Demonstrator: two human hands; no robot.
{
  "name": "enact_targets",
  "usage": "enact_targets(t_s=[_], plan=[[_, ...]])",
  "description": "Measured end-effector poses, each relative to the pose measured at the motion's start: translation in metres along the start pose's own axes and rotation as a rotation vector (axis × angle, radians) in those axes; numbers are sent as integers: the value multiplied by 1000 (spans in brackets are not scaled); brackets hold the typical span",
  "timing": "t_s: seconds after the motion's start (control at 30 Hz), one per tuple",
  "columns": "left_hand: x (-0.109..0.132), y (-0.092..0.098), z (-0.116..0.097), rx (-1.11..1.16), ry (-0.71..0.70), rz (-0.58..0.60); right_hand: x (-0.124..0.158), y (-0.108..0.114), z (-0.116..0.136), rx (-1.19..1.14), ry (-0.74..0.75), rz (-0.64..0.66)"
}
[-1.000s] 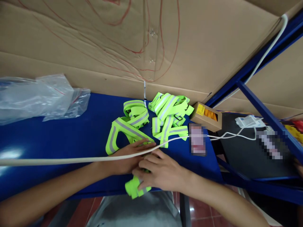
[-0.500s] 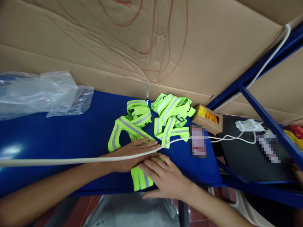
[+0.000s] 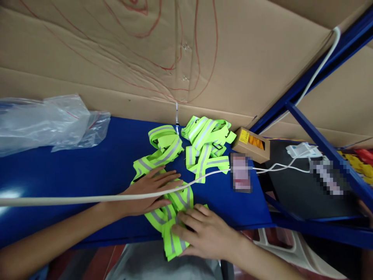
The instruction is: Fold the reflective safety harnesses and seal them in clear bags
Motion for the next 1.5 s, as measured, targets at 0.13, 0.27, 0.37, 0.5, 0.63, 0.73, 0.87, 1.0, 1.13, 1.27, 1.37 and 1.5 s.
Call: enact_targets(t_s=[0.13,0.27,0.37,0.5,0.63,0.73,0.87,1.0,1.13,1.27,1.37,1.5], plan=[[0,-1,2,33,-18,63,5,3,3,-174,-13,97],[-1,2,0,59,-71,69,3,3,1,-242,3,84],[1,4,2,93,-62,31,1,2,3,-162,57,1],[3,1,5,138,-58,29,-4,11,6,-87,114,-72],[0,-4,4,132,-64,65,-28,15,-4,-202,161,102],[0,-3,1,145,-65,66,-53,14,-15,-292,199,220],[1,-4,-3,160,-53,92,-76,17,-17,-264,281,124],[-2,4,-4,219,-86,33,-79,15,-16,-121,263,-7],[-4,5,-2,252,-98,19,-79,14,-17,-43,251,-106],[-3,-1,0,180,-101,49,-73,7,-19,48,195,-123],[-1,-2,0,133,-115,39,-59,4,-13,57,172,-127],[1,-3,2,110,-117,36,-47,0,-3,125,111,-101]])
Point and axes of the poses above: each hand's wrist, its own x-axis away from the middle knuckle, its own y-axis out of the back of the hand, z = x × y, the point moved 10 cm from there along -x, towards the middle knuckle, and after that the axes turned 13 degrees about x, right-handed, at the moved point
